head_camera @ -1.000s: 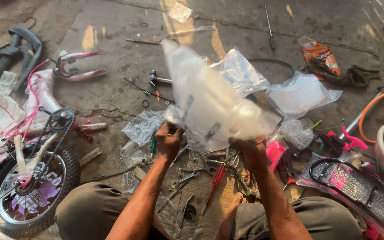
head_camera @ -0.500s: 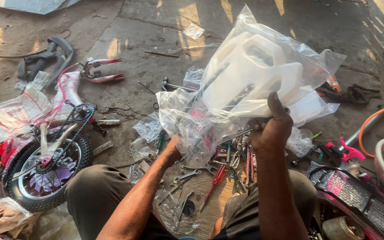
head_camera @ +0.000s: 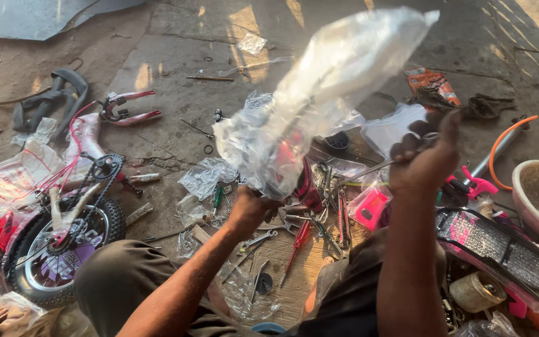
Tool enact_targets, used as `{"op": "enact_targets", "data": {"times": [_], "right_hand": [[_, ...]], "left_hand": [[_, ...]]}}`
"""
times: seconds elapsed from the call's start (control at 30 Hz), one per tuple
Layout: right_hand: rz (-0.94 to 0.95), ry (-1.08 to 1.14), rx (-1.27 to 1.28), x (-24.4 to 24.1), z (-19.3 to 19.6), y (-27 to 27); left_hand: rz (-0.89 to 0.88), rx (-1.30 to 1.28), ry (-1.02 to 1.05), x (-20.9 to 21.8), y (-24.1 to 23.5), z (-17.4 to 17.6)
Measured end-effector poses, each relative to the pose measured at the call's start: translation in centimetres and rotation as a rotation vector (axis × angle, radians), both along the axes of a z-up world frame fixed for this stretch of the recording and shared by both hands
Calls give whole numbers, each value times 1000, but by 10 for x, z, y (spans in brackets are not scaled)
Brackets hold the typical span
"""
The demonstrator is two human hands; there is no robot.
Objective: The person assembles a pink bicycle seat onto a metal seat post. They insert the post into the seat base, tighten the clamp with a wrench, and then use a screwdriver to secure the seat further.
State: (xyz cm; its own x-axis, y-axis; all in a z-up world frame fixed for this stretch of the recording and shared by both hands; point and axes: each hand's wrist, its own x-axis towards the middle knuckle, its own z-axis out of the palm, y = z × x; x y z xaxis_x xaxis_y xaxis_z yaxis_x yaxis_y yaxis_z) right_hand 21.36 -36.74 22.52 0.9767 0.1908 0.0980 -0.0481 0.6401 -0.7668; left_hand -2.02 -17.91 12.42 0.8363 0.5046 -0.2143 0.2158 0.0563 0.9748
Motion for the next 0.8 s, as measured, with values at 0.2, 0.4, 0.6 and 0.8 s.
{"op": "enact_targets", "data": {"times": [0.2,0.4,0.6,0.8], "right_hand": [[109,596,-68,14,-95,19],[323,414,-147,-16,-155,44],[515,146,-567,-76,-152,95],[732,-526,-831,-62,-127,85]], "left_hand": [[-144,-463,-534,24,70,19],[-18,-669,-469,22,120,18],[66,-651,-482,24,115,-3],[28,-621,-369,35,127,-41]]}}
